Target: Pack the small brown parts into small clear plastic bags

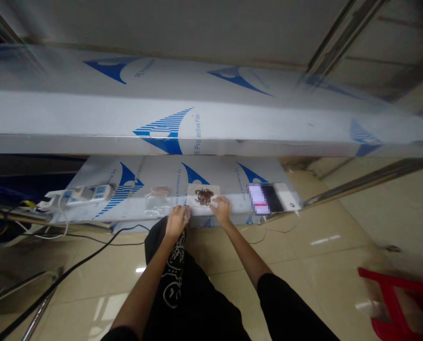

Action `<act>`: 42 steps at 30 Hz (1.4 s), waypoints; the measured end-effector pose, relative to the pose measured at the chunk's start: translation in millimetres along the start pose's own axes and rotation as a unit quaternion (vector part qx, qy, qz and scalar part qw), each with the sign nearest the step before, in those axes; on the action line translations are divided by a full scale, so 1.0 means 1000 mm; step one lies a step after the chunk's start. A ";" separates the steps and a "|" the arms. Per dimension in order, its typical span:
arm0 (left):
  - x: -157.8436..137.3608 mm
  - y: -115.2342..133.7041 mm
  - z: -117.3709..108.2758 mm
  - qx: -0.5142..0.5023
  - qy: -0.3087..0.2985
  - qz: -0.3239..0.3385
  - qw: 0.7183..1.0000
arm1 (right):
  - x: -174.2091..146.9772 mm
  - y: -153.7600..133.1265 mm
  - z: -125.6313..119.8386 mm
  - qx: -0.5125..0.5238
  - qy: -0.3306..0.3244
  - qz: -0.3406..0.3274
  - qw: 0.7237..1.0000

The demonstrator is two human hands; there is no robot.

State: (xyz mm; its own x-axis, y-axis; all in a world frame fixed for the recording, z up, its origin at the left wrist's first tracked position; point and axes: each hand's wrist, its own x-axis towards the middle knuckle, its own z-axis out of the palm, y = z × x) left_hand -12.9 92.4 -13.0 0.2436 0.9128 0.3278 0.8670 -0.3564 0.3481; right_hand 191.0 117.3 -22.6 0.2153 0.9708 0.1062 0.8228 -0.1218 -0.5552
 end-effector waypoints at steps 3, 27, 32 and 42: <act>0.000 0.001 -0.003 0.000 0.004 -0.008 1.000 | 0.004 -0.004 0.011 -0.009 0.018 0.013 1.000; -0.007 0.007 -0.006 0.055 -0.018 0.046 0.997 | 0.013 0.005 -0.005 0.002 0.017 0.026 1.000; -0.006 0.006 -0.001 0.043 -0.023 0.034 0.998 | 0.010 -0.009 -0.007 0.155 -0.017 -0.018 0.988; -0.004 0.004 0.002 0.028 -0.044 0.051 0.997 | -0.011 -0.049 0.003 0.298 -0.153 -0.131 0.933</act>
State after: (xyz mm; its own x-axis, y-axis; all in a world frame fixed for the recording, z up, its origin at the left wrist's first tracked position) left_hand -9.3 87.5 -14.0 0.3670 0.8869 0.2807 0.8579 -0.4393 0.2665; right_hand 146.7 113.3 1.4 -0.1869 0.9759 0.1125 0.3674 0.1756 -0.9133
